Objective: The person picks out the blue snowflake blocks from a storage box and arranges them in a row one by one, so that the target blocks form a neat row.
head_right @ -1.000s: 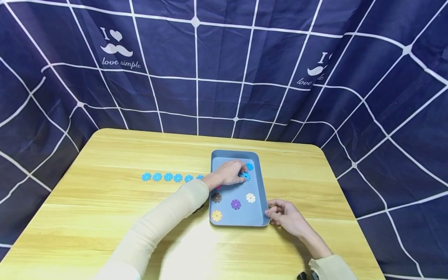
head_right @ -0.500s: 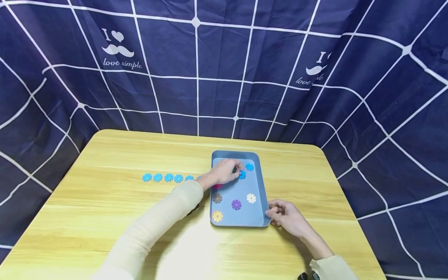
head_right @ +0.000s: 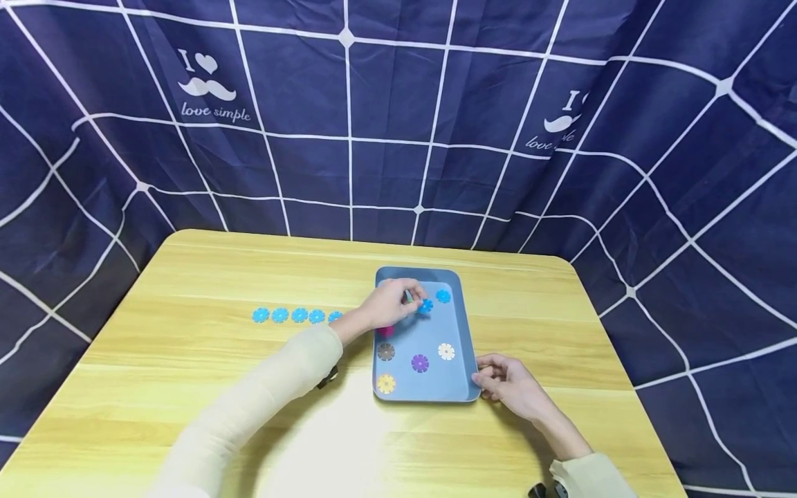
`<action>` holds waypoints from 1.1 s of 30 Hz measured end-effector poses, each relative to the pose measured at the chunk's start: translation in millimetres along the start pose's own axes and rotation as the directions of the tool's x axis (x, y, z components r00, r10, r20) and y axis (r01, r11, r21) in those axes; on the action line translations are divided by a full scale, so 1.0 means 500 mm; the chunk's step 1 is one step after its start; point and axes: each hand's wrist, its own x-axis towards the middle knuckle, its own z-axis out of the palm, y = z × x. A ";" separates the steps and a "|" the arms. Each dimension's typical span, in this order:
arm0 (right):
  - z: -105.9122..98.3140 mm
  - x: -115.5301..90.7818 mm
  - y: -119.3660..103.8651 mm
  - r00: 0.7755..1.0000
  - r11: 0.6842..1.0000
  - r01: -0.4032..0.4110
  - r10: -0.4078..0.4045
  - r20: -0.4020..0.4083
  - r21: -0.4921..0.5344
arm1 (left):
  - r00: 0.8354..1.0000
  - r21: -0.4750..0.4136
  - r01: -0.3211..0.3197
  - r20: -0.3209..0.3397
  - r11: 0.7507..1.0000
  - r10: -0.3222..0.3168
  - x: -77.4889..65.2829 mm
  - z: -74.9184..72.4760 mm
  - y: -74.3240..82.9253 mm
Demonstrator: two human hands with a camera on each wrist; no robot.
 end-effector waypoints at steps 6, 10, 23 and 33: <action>0.001 -0.002 -0.008 1.000 1.000 0.002 -0.002 0.000 0.002 | 0.999 -0.086 -0.016 -0.048 0.996 0.012 -0.028 -0.026 -0.001; 0.000 -0.003 -0.008 1.000 1.000 0.008 -0.008 0.002 0.000 | 0.998 -0.162 0.010 -0.058 0.987 -0.019 -0.049 -0.048 -0.004; -0.005 -0.006 -0.010 1.000 1.000 -0.010 0.010 -0.003 -0.003 | 0.984 -0.270 0.056 -0.147 0.961 -0.099 -0.126 -0.122 -0.036; -0.008 -0.003 -0.012 1.000 1.000 -0.002 0.002 0.008 0.009 | 0.967 -0.246 0.061 -0.225 0.967 -0.118 -0.180 -0.176 -0.073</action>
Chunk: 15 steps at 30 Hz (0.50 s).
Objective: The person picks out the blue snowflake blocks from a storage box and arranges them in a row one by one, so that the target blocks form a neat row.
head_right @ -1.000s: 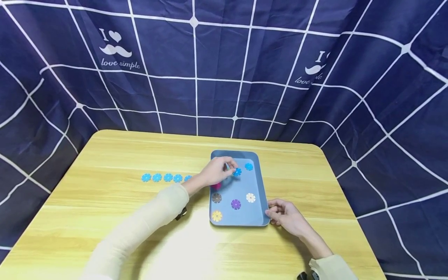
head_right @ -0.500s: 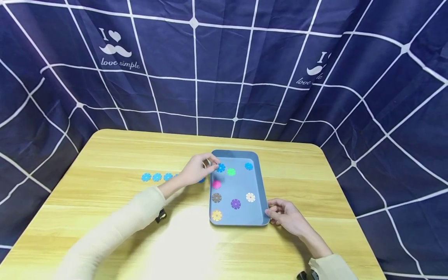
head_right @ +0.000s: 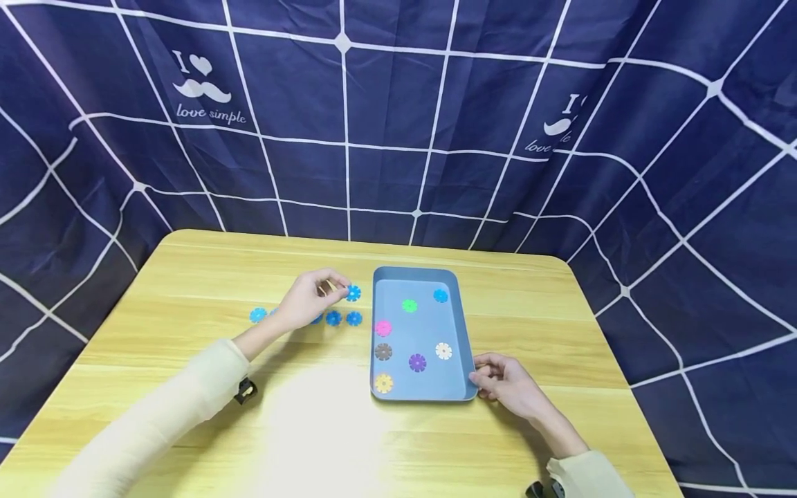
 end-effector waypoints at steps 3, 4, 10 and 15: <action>0.001 0.001 0.001 1.000 1.000 0.000 0.000 0.002 0.002 | 1.000 0.013 0.013 -0.019 1.000 -0.012 -0.016 -0.020 -0.013; 0.001 0.001 0.001 1.000 1.000 -0.001 0.001 0.003 0.000 | 1.000 0.014 0.020 -0.024 1.000 -0.020 -0.022 -0.027 -0.019; -0.001 0.002 0.000 1.000 1.000 -0.005 0.005 0.002 -0.011 | 0.995 0.018 0.082 -0.061 0.996 -0.081 -0.059 -0.066 -0.049; 0.000 0.003 0.002 1.000 1.000 -0.004 0.004 0.001 -0.011 | 0.989 0.036 0.117 -0.091 0.992 -0.113 -0.086 -0.093 -0.070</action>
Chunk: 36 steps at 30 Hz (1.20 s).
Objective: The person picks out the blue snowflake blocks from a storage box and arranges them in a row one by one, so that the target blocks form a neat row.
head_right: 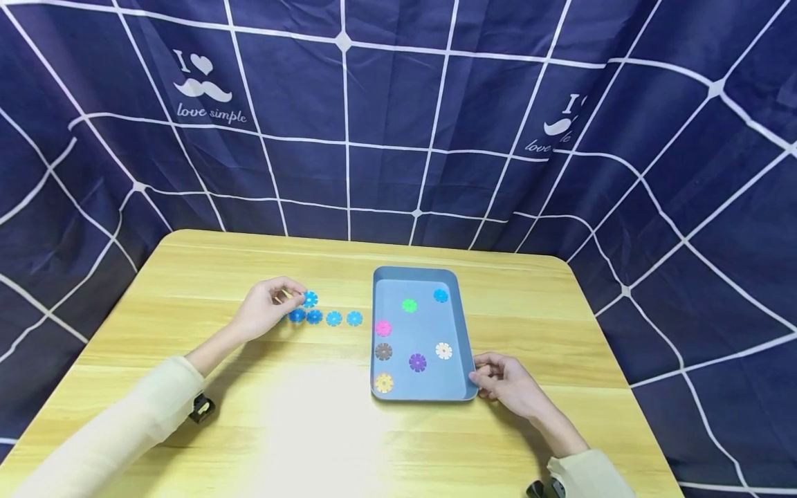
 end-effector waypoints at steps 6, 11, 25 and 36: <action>0.001 0.001 0.005 1.000 1.000 0.001 -0.001 -0.001 0.004 | 0.999 0.014 0.031 -0.027 0.999 -0.031 -0.021 -0.039 -0.026; 0.000 0.000 0.006 1.000 1.000 -0.004 0.004 0.001 0.007 | 0.996 0.035 0.076 -0.046 0.997 -0.074 -0.037 -0.072 -0.048; 0.002 -0.003 0.006 1.000 1.000 0.004 -0.004 -0.002 0.000 | 0.981 0.039 0.178 -0.085 0.983 -0.174 -0.078 -0.141 -0.098; 0.006 0.001 0.012 1.000 1.000 0.012 -0.012 -0.008 0.008 | 0.979 0.078 0.198 -0.074 0.977 -0.192 -0.094 -0.164 -0.129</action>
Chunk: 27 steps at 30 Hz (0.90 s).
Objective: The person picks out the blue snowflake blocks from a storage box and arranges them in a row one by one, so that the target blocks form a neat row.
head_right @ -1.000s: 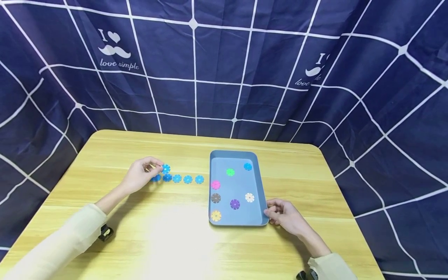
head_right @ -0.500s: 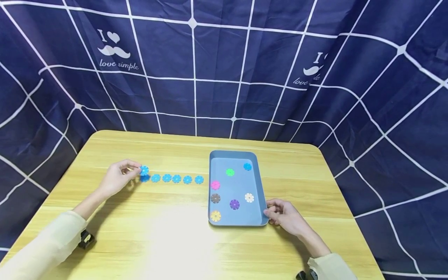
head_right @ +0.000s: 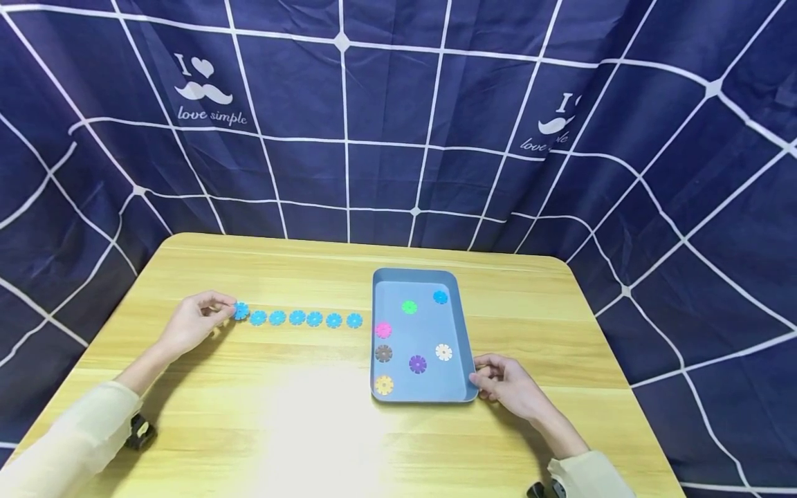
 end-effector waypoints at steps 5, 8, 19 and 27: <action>-0.001 0.000 -0.002 1.000 1.000 -0.002 0.002 0.003 0.002 | 1.000 0.029 0.007 0.023 1.000 -0.008 -0.003 -0.007 -0.006; -0.001 -0.001 -0.004 1.000 1.000 -0.004 0.004 0.004 0.001 | 0.999 0.049 0.008 0.033 0.999 -0.009 -0.003 -0.009 -0.007; -0.003 -0.001 -0.007 1.000 1.000 0.004 -0.004 0.010 0.004 | 0.999 0.147 0.013 0.049 0.989 -0.020 0.001 -0.011 -0.003; -0.006 0.001 -0.007 1.000 1.000 0.020 -0.020 0.021 -0.001 | 0.997 0.203 0.014 0.071 0.979 -0.029 0.006 -0.011 0.002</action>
